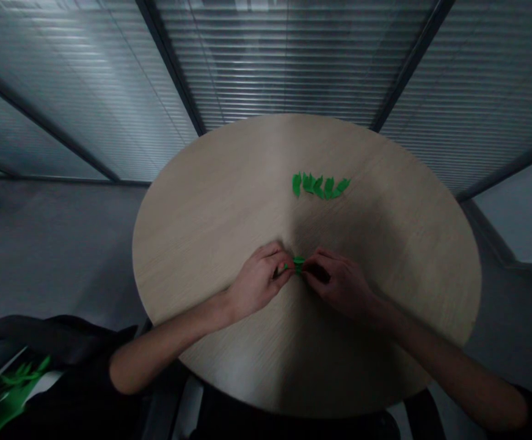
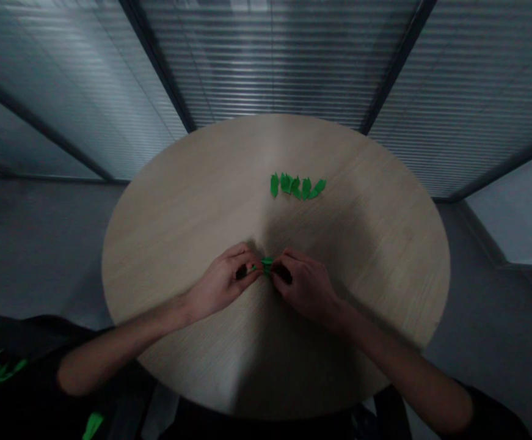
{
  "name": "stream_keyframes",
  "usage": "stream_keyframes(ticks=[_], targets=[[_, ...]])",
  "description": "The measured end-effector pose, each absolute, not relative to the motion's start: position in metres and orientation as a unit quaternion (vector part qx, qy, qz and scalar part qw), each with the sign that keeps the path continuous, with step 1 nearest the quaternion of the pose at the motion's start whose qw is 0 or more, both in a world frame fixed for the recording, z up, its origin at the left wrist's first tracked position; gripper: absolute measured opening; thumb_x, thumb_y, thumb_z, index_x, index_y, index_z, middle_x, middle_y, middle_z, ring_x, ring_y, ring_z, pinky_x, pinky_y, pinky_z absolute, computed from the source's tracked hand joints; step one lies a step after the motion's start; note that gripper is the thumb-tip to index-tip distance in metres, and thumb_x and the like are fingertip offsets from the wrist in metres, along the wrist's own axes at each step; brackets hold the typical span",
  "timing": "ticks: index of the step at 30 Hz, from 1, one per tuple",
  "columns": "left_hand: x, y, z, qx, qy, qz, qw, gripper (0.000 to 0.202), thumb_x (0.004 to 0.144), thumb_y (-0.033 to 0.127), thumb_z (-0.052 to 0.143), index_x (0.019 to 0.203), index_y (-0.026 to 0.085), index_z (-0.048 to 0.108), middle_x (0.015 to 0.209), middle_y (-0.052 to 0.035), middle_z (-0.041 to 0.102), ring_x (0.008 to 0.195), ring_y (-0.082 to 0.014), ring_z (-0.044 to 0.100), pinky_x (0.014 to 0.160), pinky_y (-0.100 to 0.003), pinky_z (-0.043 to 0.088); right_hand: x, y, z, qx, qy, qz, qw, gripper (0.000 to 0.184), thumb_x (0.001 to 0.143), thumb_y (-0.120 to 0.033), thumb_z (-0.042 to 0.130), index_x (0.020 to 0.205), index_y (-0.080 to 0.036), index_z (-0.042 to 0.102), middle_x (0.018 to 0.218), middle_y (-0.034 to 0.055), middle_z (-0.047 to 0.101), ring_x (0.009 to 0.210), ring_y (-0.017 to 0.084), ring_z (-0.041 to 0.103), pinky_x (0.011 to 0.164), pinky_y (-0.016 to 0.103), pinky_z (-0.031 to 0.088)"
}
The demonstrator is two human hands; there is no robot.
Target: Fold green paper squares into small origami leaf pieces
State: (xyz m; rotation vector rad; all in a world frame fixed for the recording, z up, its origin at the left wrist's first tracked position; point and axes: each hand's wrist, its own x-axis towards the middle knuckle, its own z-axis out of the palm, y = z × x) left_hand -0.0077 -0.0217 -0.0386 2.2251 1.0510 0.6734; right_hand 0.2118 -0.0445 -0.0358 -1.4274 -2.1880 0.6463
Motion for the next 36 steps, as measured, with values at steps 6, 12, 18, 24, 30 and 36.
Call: stream_keyframes(ticks=[6,12,18,24,30,36], targets=[[-0.006,-0.022,-0.035,0.836,0.410,0.226,0.287,0.012,0.099,0.015,0.064,0.090,0.018,0.071,0.089,-0.0030,0.062,0.082,-0.0184,0.060,0.077,-0.033,0.051,0.212,-0.044,-0.034,-0.517,-0.791,0.250,0.210,0.008,0.096,-0.017,0.066,0.093,-0.019,0.073,0.094,0.0042,0.071,0.083,0.018,0.068,0.078,0.030,0.049],[-0.008,-0.022,-0.033,0.851,0.411,0.195,0.264,0.012,0.102,0.021,0.061,0.096,0.016,0.070,0.094,-0.0058,0.063,0.087,-0.0213,0.061,0.080,-0.036,0.051,0.208,-0.044,-0.028,-0.541,-0.789,0.235,0.169,0.014,0.102,-0.023,0.062,0.095,-0.017,0.073,0.096,0.0066,0.070,0.086,0.021,0.069,0.079,0.033,0.049],[-0.007,-0.023,-0.033,0.848,0.418,0.197,0.261,0.012,0.102,0.019,0.059,0.094,0.016,0.067,0.094,-0.0062,0.063,0.088,-0.0218,0.060,0.078,-0.036,0.050,0.209,-0.043,-0.026,-0.530,-0.795,0.244,0.166,0.009,0.100,-0.022,0.064,0.097,-0.015,0.071,0.097,0.0064,0.070,0.086,0.021,0.068,0.080,0.033,0.049],[-0.006,-0.023,-0.035,0.849,0.420,0.200,0.249,0.012,0.102,0.020,0.059,0.093,0.015,0.066,0.092,-0.0064,0.062,0.085,-0.0215,0.060,0.077,-0.036,0.050,0.205,-0.039,-0.029,-0.556,-0.781,0.233,0.162,0.011,0.098,-0.023,0.065,0.090,-0.017,0.069,0.092,0.0062,0.070,0.082,0.020,0.066,0.075,0.032,0.046],[-0.006,-0.024,-0.034,0.851,0.420,0.200,0.246,0.015,0.104,0.023,0.056,0.093,0.016,0.063,0.092,-0.0067,0.062,0.087,-0.0222,0.060,0.079,-0.038,0.052,0.203,-0.036,-0.028,-0.567,-0.770,0.241,0.165,0.013,0.095,-0.024,0.066,0.083,-0.018,0.067,0.088,0.0054,0.069,0.076,0.019,0.064,0.071,0.031,0.042],[-0.006,-0.024,-0.035,0.852,0.421,0.201,0.239,0.015,0.103,0.021,0.055,0.091,0.016,0.061,0.092,-0.0068,0.061,0.086,-0.0221,0.059,0.081,-0.039,0.053,0.203,-0.035,-0.027,-0.572,-0.766,0.246,0.161,0.014,0.094,-0.024,0.067,0.082,-0.018,0.067,0.086,0.0051,0.071,0.076,0.019,0.064,0.071,0.031,0.041]])
